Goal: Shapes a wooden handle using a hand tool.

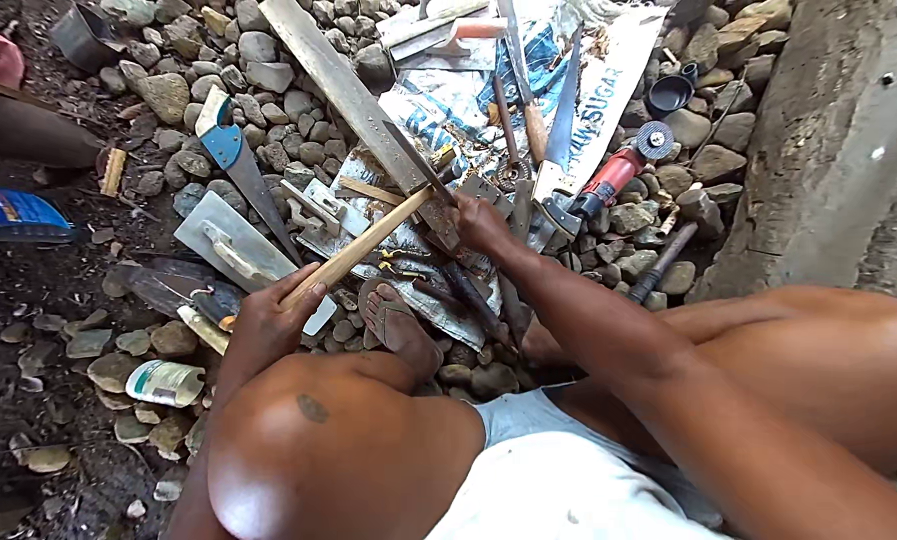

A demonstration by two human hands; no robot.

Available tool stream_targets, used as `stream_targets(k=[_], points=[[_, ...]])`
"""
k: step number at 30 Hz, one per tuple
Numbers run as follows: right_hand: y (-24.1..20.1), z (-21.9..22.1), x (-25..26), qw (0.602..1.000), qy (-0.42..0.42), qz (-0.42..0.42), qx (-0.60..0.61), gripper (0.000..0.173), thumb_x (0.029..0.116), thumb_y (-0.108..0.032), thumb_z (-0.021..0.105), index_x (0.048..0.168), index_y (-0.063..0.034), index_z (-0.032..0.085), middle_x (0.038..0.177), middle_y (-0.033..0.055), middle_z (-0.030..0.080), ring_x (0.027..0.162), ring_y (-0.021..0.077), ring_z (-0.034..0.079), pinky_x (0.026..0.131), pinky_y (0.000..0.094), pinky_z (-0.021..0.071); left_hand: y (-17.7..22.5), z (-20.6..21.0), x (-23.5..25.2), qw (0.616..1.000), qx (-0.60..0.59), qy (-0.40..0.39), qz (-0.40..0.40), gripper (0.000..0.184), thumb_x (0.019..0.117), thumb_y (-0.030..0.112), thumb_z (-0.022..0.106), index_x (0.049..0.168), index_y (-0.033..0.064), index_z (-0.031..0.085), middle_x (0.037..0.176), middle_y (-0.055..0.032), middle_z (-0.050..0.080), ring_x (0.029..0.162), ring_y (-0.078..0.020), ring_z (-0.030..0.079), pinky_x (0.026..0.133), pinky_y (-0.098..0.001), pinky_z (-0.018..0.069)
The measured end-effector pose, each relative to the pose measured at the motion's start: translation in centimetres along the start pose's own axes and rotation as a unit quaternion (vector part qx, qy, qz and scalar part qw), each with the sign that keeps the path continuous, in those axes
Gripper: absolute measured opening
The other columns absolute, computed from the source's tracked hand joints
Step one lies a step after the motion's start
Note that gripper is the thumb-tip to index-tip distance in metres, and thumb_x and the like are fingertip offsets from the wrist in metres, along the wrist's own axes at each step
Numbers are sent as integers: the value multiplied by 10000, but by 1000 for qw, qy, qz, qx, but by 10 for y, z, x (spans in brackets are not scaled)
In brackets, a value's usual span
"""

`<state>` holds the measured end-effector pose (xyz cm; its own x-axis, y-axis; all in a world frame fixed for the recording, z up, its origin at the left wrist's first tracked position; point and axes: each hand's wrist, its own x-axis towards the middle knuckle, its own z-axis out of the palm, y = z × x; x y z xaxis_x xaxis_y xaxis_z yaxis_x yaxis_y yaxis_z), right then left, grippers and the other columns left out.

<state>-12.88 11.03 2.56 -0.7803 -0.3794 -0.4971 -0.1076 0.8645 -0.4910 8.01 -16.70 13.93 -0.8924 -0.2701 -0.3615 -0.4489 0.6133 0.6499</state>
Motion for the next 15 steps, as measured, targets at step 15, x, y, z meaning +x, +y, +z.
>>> stream_targets(k=[15], points=[[-49,9,-64,928,-225,-171,244,430,1123,-393,420,1166,-33,651,714,109,631,535,215,597,524,407,540,-5,-1,0,999,31,-7,30,466,1006,473,593,1398,226,648,972,-48,747,745,-135,684,730,-438,580]])
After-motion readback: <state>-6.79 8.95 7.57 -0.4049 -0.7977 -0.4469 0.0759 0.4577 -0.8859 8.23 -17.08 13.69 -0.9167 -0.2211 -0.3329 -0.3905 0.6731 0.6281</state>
